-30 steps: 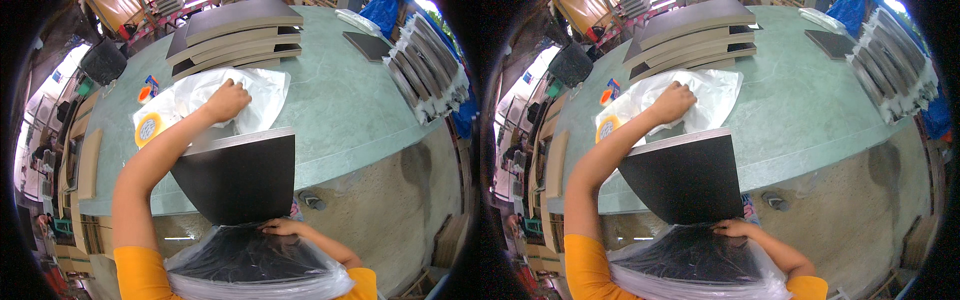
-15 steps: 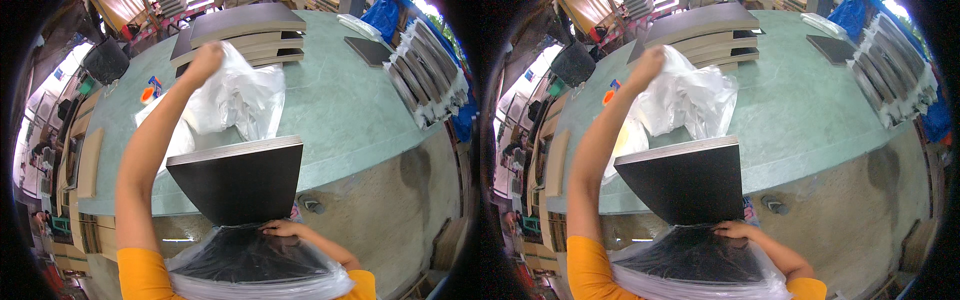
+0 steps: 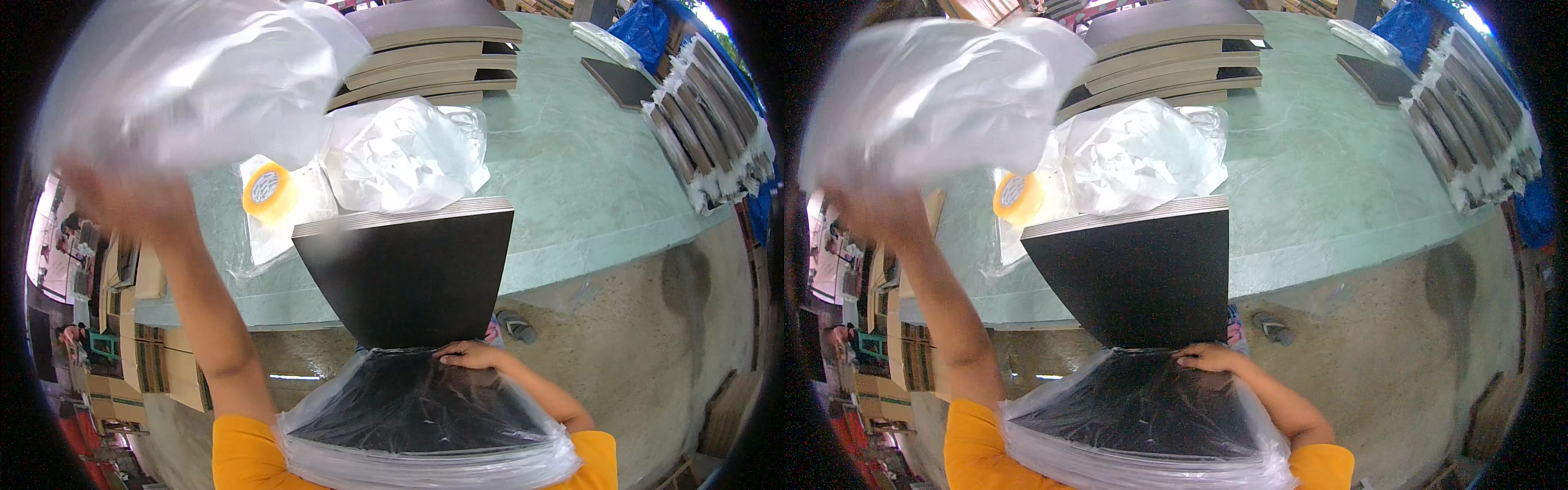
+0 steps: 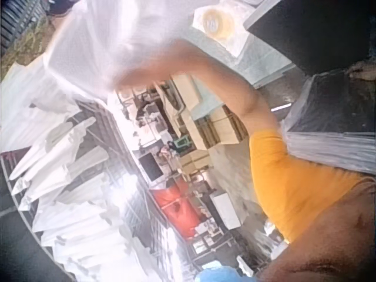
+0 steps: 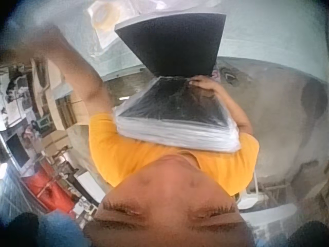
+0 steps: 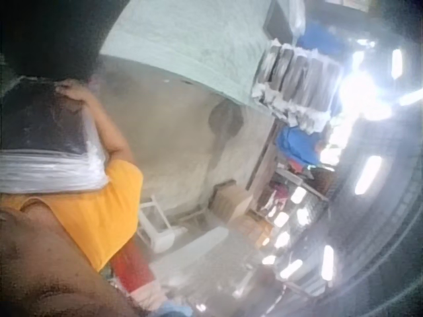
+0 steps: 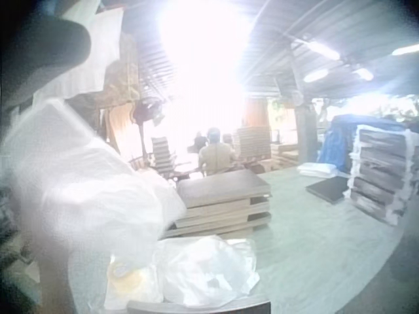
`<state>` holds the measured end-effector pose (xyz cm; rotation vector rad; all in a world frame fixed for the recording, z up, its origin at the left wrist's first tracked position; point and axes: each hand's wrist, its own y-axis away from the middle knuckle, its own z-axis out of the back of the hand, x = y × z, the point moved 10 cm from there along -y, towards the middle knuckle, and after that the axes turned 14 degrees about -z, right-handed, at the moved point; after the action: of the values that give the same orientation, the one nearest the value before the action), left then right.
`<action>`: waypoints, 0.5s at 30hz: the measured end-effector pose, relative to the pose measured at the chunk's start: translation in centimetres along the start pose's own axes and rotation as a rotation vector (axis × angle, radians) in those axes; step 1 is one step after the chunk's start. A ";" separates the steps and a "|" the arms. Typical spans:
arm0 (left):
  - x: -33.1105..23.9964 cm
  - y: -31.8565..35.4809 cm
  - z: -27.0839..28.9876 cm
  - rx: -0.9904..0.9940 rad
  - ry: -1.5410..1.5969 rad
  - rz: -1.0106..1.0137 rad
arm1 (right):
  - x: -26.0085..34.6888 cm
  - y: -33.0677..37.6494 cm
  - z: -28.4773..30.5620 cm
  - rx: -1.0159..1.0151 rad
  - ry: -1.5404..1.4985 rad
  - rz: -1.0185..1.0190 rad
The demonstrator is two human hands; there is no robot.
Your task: The person places a black board into a plastic sleeve and smooths the plastic around it, repeating this for multiple boards from a stack.
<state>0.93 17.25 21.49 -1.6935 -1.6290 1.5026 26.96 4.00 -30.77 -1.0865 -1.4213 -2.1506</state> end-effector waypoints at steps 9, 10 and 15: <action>1.7 41.5 12.8 2.553 -0.528 0.609 | 13.8 6.8 5.8 -0.042 -0.059 0.259; 1.2 40.6 10.6 2.429 -0.371 0.636 | 15.7 7.7 7.9 -0.127 -0.283 0.314; 2.3 30.8 1.6 1.220 0.054 1.282 | 20.3 9.3 10.4 0.088 -0.988 0.402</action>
<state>14.52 10.10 -5.34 -1.7839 0.7435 2.0921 24.03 11.62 -7.56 -2.3259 -1.4111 -1.2553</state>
